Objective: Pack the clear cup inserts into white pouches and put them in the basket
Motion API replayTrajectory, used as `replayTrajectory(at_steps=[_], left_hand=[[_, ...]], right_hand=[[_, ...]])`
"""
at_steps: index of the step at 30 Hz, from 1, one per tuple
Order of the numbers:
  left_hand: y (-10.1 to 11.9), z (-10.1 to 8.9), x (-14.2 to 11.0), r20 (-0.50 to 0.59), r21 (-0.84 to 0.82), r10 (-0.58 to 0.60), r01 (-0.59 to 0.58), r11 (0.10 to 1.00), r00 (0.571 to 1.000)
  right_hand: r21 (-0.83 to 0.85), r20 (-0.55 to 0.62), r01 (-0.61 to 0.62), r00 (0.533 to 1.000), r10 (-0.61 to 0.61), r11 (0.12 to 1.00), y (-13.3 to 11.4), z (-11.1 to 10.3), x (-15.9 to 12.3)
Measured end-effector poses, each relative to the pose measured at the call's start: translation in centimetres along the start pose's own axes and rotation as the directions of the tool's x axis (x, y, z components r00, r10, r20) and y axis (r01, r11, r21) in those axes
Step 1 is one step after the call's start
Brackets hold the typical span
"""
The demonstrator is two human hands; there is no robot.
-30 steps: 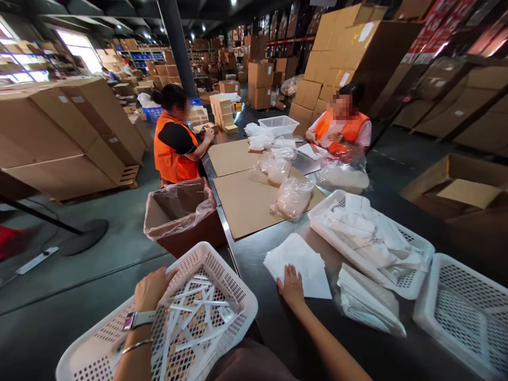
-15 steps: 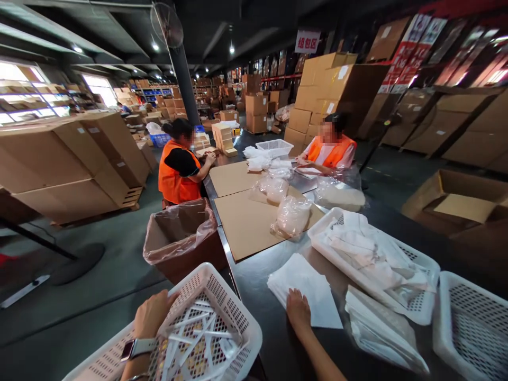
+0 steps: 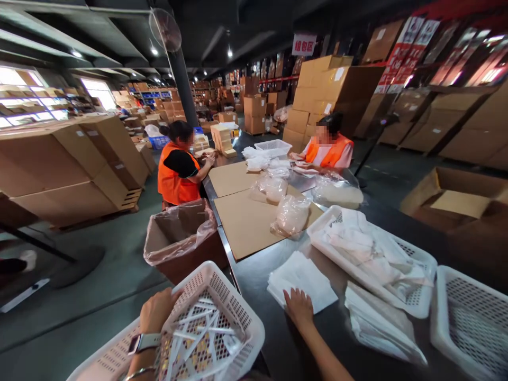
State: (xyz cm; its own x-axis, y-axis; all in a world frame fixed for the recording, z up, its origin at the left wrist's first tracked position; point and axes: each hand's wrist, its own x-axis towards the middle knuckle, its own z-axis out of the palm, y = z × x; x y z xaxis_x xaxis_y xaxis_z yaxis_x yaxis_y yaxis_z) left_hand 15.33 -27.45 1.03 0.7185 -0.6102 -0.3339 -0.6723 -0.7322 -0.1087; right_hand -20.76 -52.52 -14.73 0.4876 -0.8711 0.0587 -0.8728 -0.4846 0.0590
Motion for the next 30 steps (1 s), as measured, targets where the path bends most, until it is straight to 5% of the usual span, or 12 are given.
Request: replayTrajectory(at_steps=[6, 13, 23, 27, 30], left_hand=[[-0.5, -0.5, -0.1, 0.048, -0.003, -0.027, 0.027, 1.0, 0.999], [-1.1, -0.4, -0.4, 0.058, -0.013, -0.054, 0.055, 0.998, 0.997], [-0.6, -0.7, 0.1, 0.1, -0.06, -0.015, 0.022, 0.998, 0.995], [-0.3, -0.5, 0.4, 0.072, -0.06, 0.015, -0.011, 0.998, 0.997], [-0.2, -0.3, 0.5, 0.071, -0.065, 0.02, -0.015, 0.998, 0.997]], right_hand=[[-0.009, 0.13, -0.026, 0.991, 0.027, 1.0, -0.2, -0.9, 0.9], [0.023, 0.136, 0.024, 0.99, -0.027, 0.999, 1.0, -1.2, 1.4], [0.143, -0.092, 0.268, 0.962, -0.257, 0.953, 1.0, -0.3, 1.4], [0.173, -0.192, 0.28, 0.95, -0.247, 0.944, 0.3, 1.2, 0.9], [0.217, -0.352, 0.261, 0.92, -0.174, 0.941, 1.4, -0.8, 1.8]])
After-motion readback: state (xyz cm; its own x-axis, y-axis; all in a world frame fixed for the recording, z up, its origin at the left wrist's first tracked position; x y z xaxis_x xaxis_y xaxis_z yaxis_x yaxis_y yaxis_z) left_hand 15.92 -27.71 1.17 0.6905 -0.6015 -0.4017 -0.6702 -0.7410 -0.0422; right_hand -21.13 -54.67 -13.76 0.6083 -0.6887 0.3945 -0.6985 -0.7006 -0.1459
